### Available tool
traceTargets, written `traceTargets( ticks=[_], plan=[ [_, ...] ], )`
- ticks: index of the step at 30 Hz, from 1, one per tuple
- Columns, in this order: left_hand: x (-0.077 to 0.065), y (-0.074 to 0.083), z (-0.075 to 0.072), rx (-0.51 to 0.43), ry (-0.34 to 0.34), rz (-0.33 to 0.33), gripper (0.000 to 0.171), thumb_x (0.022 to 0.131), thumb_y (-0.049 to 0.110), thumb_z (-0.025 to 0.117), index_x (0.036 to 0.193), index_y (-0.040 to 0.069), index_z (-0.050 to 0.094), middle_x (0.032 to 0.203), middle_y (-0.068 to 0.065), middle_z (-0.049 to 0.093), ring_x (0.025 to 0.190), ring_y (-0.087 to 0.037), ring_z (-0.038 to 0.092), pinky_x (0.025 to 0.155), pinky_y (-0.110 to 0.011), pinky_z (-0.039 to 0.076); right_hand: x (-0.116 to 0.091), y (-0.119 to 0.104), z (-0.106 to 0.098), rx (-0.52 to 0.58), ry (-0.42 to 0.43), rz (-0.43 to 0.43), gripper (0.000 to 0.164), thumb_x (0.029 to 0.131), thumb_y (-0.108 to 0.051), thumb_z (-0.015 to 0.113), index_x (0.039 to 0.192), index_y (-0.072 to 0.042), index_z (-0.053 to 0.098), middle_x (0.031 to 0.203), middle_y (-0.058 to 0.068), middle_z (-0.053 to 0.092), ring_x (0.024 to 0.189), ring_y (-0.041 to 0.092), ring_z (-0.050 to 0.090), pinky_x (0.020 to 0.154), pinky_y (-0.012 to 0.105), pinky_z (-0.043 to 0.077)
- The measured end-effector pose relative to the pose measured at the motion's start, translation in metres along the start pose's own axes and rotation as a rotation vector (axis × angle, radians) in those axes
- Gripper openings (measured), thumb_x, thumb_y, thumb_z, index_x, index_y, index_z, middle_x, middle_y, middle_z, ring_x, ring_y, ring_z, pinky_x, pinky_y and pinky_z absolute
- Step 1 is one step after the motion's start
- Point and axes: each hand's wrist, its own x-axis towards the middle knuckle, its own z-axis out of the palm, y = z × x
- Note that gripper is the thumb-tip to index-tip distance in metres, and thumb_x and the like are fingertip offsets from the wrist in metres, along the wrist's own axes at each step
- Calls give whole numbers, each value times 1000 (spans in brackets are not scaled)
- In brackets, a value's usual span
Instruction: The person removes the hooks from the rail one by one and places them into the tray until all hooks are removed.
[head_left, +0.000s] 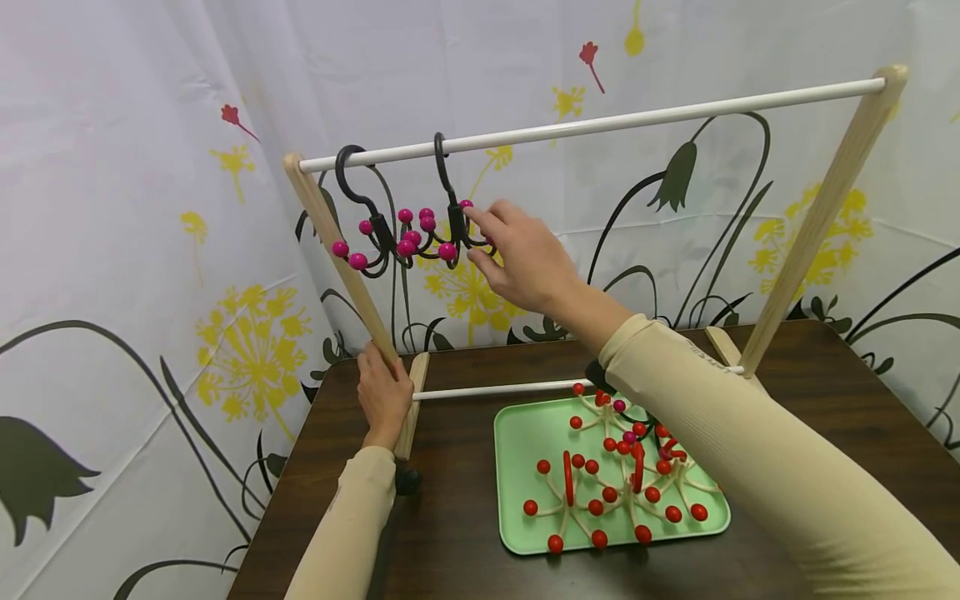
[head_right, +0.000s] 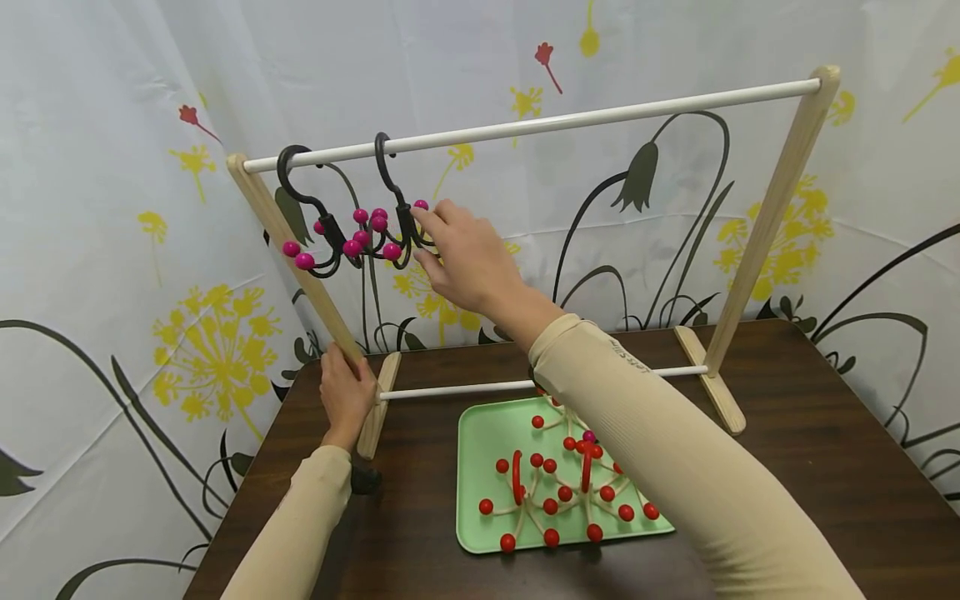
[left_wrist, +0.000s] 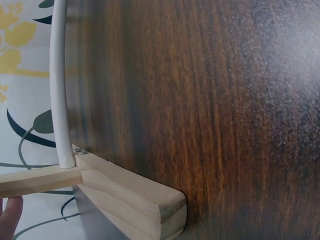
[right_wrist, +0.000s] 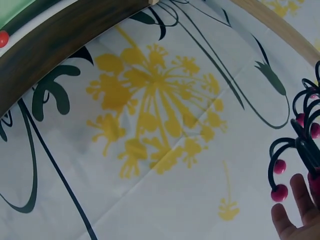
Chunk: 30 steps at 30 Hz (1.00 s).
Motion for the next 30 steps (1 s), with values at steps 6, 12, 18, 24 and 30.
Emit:
traceTargets(
  ticks=[6,12,18,24,30],
  plan=[
    [0,0,0,1,-2,-11,41,91,13,62,127,2,45,99,-22,48,75,-53,57,66,-61,44,3,0,-4,12,11,231,53,99,-34,57,143,-7,48,96,7,55,73,21,49,67,33,42],
    [0,2,-1,-6,-4,-5,40,91,13,62,126,1,45,97,-22,48,75,-52,57,66,-61,44,2,8,-8,5,72,387,45,97,-38,60,135,-14,59,99,4,62,73,19,52,65,34,43],
    [1,3,-1,-2,-15,-19,41,91,14,62,126,2,45,98,-22,48,76,-52,58,66,-61,45,-1,16,-9,-33,123,416,37,94,-40,64,122,-16,69,86,4,59,70,20,50,59,33,39],
    [1,1,-1,4,9,-2,42,92,14,61,127,0,44,97,-23,48,73,-53,56,64,-62,44,-3,22,-13,-25,136,422,34,91,-38,68,116,-14,72,92,5,61,79,19,58,64,35,44],
    [-1,1,0,11,8,7,41,91,13,62,125,-1,44,95,-23,47,71,-54,56,62,-62,44,-7,27,-19,-9,117,433,34,92,-39,66,117,-16,72,96,-2,73,87,15,67,68,36,46]
  ],
)
